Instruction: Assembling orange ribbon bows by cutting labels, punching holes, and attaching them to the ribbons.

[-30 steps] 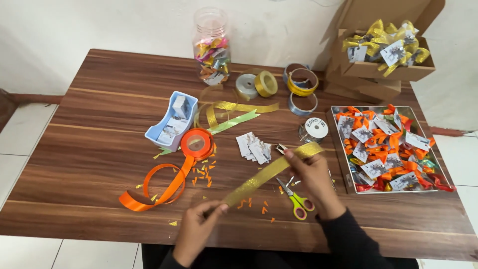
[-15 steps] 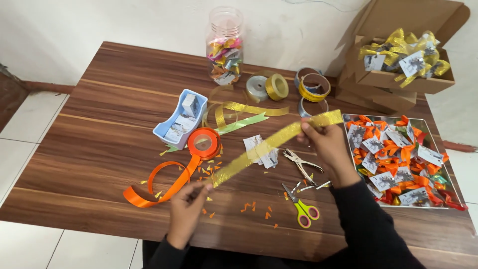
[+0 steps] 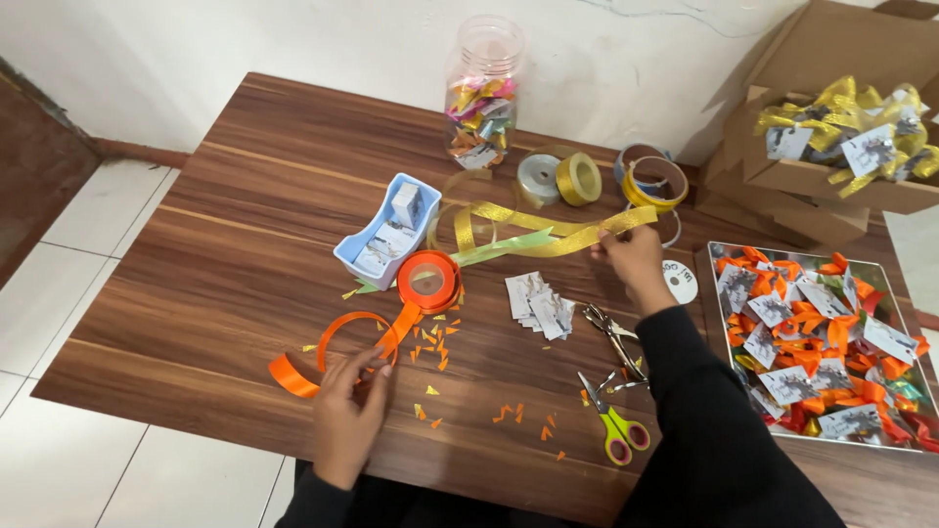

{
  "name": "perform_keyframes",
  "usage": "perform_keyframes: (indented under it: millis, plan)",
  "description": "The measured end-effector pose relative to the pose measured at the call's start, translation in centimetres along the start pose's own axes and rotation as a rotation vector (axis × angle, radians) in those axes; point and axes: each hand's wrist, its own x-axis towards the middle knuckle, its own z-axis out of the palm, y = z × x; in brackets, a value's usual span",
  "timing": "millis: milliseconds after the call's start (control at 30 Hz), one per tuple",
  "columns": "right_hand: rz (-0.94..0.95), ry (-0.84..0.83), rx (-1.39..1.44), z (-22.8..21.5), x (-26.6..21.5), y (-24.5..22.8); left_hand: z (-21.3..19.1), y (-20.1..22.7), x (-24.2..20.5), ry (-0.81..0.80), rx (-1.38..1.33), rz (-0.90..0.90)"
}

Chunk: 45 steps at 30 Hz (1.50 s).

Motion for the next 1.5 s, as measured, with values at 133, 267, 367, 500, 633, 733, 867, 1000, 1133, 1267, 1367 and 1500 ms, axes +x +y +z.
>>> perform_keyframes:
  millis: [133, 267, 367, 500, 633, 733, 867, 1000, 1133, 1267, 1367, 1500]
  plan:
    - [-0.046, -0.049, 0.175, -0.1, 1.5, 2.3, -0.5, 0.0, 0.1, 0.02, 0.032, 0.043]
    - [-0.062, -0.066, 0.319, -0.9, -0.7, 1.1, -0.4, 0.4, 0.1, 0.004, 0.112, 0.099]
    - [-0.068, -0.108, 0.432, -1.1, -1.1, 1.7, 0.1, 0.5, -0.1, 0.015, 0.161, 0.164]
    - [-0.13, -0.232, 0.6, -0.7, -3.0, 1.7, 1.4, 2.1, 0.2, 0.013, 0.123, 0.305]
    - [-0.234, -0.272, 0.66, -0.4, -5.9, 0.7, 2.4, 2.6, 0.7, 0.028, 0.254, 0.469]
    - [-0.206, -0.254, 0.73, -0.4, -8.1, 0.6, 3.1, 3.5, 0.8, 0.001, 0.262, 0.442]
    - [-0.225, -0.38, 0.776, 1.6, -13.9, 2.8, 5.0, 7.1, 1.3, 0.035, 0.162, 0.557]
    - [-0.13, -0.465, 0.968, 2.4, -17.8, 4.6, 7.7, 9.0, 2.2, 0.051, -0.035, 0.376]
    - [-0.119, -0.474, 1.035, 0.4, -17.9, 6.1, 9.1, 7.9, 1.6, -0.039, -0.191, 0.26]
    - [-0.15, -0.433, 1.104, -1.6, -17.4, 7.0, 9.0, 8.1, 0.5, -0.179, -0.579, -0.172]
    - [-0.145, -0.362, 1.095, -2.1, -17.5, 7.2, 9.3, 7.7, -0.2, -0.258, -0.733, -0.355]
    - [-0.097, -0.303, 1.044, -0.5, -18.6, 8.6, 10.0, 5.9, -0.5, -0.393, -0.632, -0.432]
